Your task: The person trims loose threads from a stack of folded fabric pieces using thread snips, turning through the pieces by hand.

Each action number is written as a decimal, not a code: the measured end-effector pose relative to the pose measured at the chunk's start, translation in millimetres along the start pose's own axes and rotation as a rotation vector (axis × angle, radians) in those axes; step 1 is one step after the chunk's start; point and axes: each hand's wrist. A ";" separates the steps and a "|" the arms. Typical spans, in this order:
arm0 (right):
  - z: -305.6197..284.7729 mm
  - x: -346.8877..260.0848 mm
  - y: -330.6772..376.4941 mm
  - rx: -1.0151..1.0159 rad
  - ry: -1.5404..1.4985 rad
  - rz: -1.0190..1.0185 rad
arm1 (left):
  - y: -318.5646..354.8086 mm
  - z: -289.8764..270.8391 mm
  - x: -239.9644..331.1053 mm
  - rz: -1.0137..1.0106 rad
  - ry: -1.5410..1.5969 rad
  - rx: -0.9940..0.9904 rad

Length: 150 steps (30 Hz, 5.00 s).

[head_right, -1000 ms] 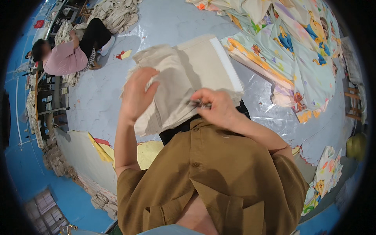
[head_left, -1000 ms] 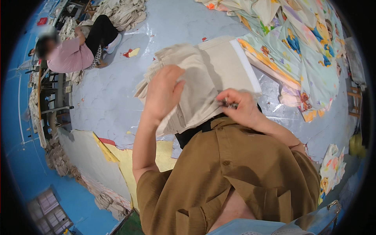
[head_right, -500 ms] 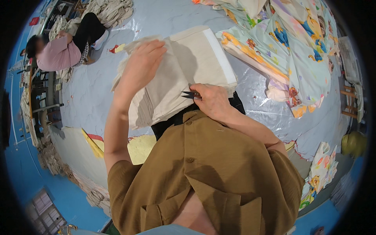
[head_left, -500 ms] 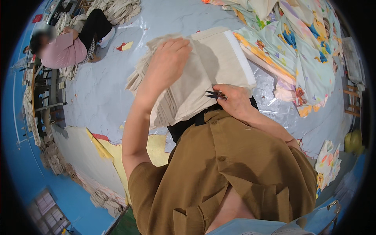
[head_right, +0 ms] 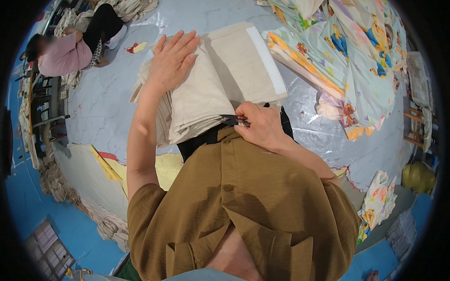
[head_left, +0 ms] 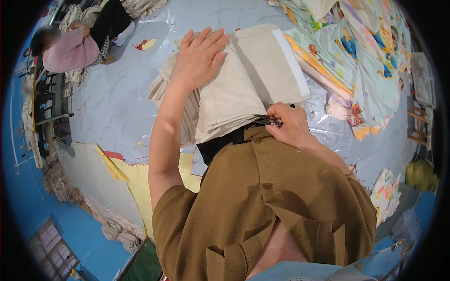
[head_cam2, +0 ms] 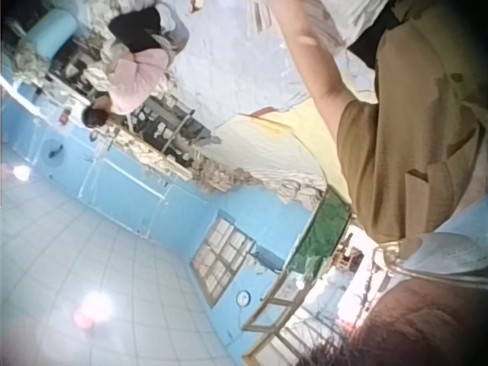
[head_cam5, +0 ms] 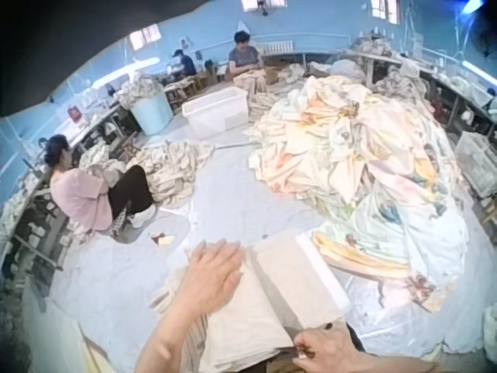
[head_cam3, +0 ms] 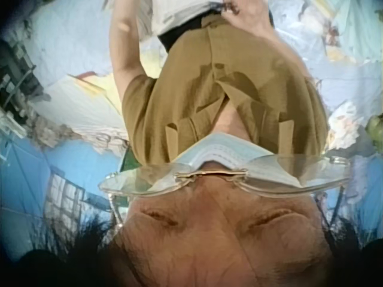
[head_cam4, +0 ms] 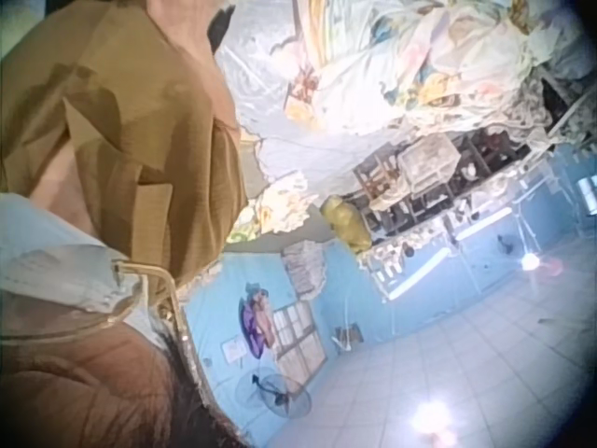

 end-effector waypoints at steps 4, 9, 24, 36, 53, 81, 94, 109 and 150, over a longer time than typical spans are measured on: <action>6.6 10.6 11.5 0.043 -0.021 0.040 | -4.7 -3.1 6.4 0.021 -0.020 -0.004; -7.9 4.3 12.7 0.055 -0.250 0.039 | -6.4 -10.6 14.5 0.013 -0.009 -0.013; -53.1 37.6 -20.4 0.385 -0.006 0.295 | -84.3 -38.5 84.2 0.221 0.407 -0.475; -80.6 107.0 -30.2 0.572 0.137 0.574 | -146.1 -11.6 59.3 -0.076 0.313 -0.624; -66.3 117.2 -154.9 0.271 -0.243 0.375 | -150.3 48.4 48.5 -0.235 0.588 -0.084; -83.7 90.2 -171.8 0.238 -0.487 0.321 | -150.9 51.6 38.2 -0.426 1.608 -0.238; -94.7 113.7 -168.9 0.537 -0.156 0.368 | -147.4 52.0 37.7 -0.466 1.679 -0.272; -97.3 82.1 -40.4 -0.070 -0.680 0.718 | -152.6 65.9 38.2 -0.468 1.629 -0.092; -96.5 54.1 2.7 0.141 -0.219 0.452 | -113.5 41.3 126.8 -0.056 1.487 -0.879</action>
Point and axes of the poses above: each hand's wrist, its own y-axis away from the middle knuckle, its own z-axis out of the palm, x = y × z, and after that the axes turned 1 degree about y, right-handed
